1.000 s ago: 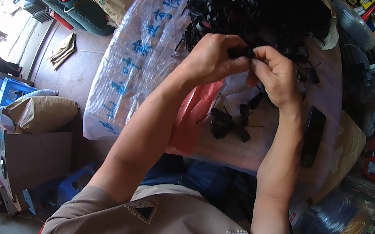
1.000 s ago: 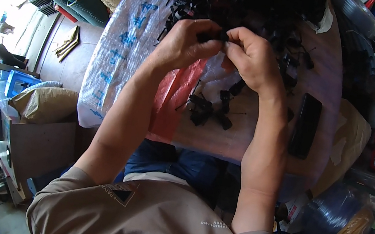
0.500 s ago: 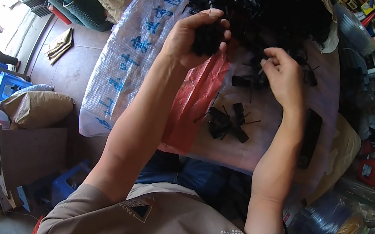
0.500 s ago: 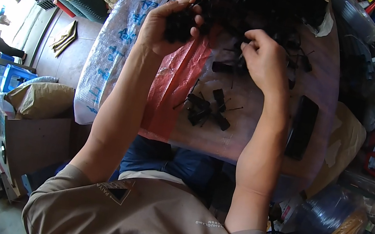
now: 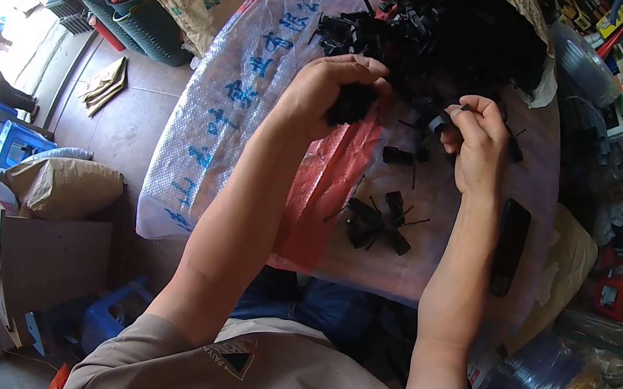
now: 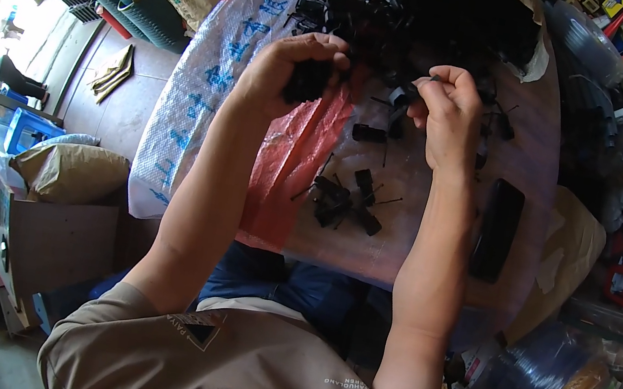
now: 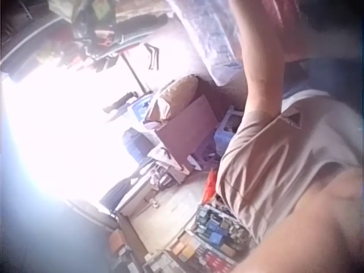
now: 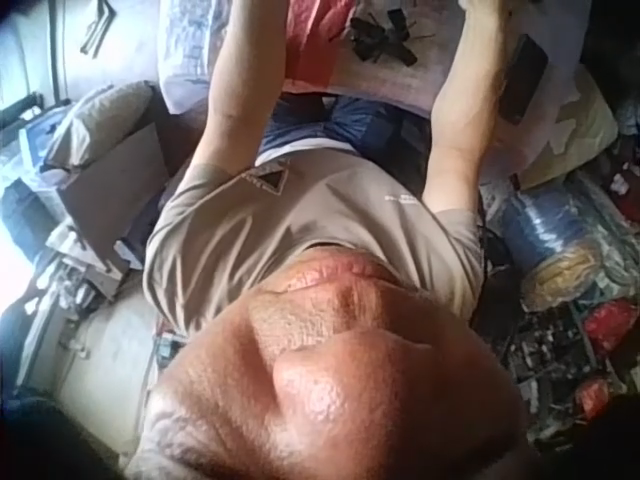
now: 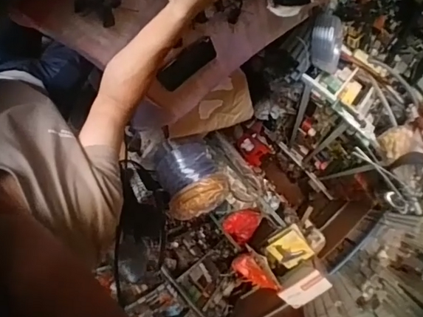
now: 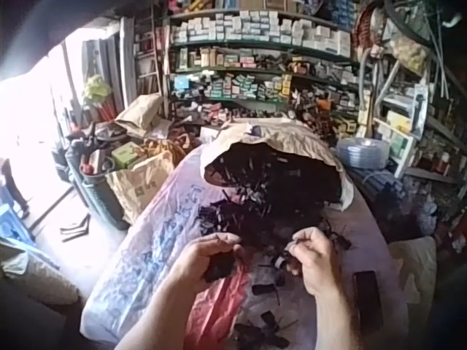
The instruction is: Assembling small black plastic components by hand in a workshop environment.
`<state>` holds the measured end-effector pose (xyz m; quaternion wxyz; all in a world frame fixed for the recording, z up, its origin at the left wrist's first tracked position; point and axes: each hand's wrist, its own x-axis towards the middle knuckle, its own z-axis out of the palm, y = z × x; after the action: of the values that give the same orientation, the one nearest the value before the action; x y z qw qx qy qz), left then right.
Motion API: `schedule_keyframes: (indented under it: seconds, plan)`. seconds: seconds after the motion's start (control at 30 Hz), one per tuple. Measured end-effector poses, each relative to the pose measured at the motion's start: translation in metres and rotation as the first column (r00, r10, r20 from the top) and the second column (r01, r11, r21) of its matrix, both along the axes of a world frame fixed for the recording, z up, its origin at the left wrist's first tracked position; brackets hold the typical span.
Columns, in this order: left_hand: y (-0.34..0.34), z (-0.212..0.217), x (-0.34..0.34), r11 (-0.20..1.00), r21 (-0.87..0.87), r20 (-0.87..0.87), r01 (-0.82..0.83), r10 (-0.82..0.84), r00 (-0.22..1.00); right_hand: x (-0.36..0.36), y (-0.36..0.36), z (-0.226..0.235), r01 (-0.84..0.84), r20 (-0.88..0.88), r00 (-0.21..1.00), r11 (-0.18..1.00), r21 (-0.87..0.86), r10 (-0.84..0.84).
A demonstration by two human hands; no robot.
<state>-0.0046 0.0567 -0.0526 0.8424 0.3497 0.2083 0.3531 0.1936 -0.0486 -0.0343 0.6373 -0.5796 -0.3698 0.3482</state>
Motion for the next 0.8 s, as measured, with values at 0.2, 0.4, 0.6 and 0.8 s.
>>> schedule_keyframes:
  seconds: [0.2, 0.4, 0.6, 0.8]
  plan:
    - [0.0, -0.009, -0.001, 0.901, 0.427, -0.3, 0.081, 0.057, 0.952, -0.011, 0.001, 0.001, -0.101, 0.184, 0.981, 0.973, 0.208, 0.062]
    - [-0.014, 0.012, 0.004, 0.946, 0.323, -0.28, 0.031, 0.064, 0.958, -0.014, 0.003, -0.003, -0.126, 0.264, 0.963, 0.958, 0.256, 0.057]
    - [-0.027, 0.023, 0.008, 0.773, 0.629, -0.355, 0.085, 0.189, 0.916, -0.011, 0.005, -0.005, 0.066, 0.004, 0.997, 0.948, 0.311, -0.071]
    - [-0.04, 0.023, 0.021, 0.887, 0.446, -0.447, -0.12, 0.336, 0.829, -0.028, 0.004, -0.011, -0.023, 0.244, 0.97, 0.989, 0.146, -0.013]
